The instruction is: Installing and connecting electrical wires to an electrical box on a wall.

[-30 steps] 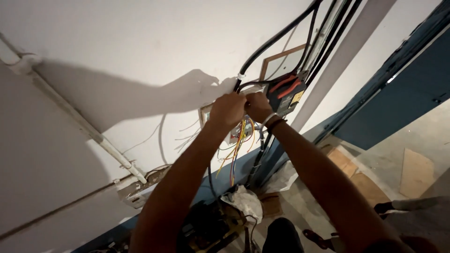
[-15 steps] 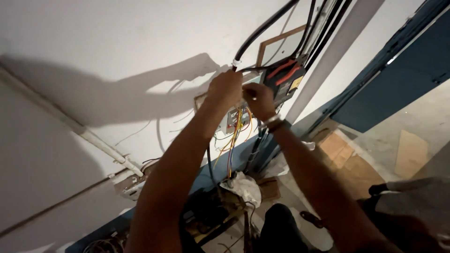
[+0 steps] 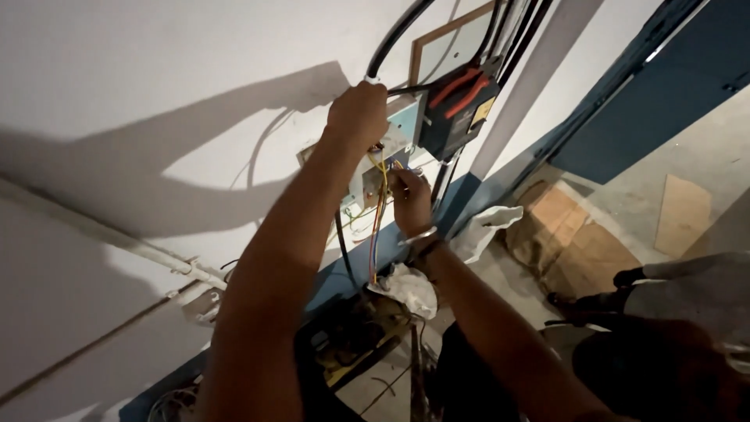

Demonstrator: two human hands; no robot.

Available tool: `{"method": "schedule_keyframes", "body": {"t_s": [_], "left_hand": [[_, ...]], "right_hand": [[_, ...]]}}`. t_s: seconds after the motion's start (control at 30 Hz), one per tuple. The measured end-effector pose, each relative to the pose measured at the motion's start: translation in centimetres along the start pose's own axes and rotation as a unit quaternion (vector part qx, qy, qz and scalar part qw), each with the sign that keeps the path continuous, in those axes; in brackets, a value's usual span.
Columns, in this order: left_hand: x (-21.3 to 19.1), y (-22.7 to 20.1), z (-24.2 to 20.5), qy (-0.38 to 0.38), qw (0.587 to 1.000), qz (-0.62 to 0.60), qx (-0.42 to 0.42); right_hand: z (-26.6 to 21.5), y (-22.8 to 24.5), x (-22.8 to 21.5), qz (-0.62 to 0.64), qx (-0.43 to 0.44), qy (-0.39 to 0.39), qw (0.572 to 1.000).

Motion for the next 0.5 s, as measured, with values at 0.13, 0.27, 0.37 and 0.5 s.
{"method": "schedule_keyframes", "body": {"t_s": [0.13,0.27,0.37,0.5], "left_hand": [[0.4,-0.1,0.8,0.008,1.0,0.017,-0.002],[1.2,0.1,1.3,-0.022,0.999,0.011,0.029],[1.3,0.3,1.5,-0.034,0.999,0.007,0.013],[1.7,0.5,1.9,-0.027,1.0,0.016,-0.002]], "right_hand": [[-0.2,-4.4,1.8,0.102,0.061,0.052,0.992],[-0.1,-3.9,2.0,0.097,0.044,0.065,0.992],[0.3,-1.7,1.5,0.022,-0.011,0.046,0.999],[0.8,-0.2,1.5,-0.03,-0.073,0.0,0.997]]}}
Point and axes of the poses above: each hand's wrist, its own z-axis towards the middle knuckle, its own x-axis out of the palm, y = z × x, the point moved 3 cm from there along z, towards the middle knuckle, and after that the axes turned 2 degrees about -z, right-handed, at the moved point
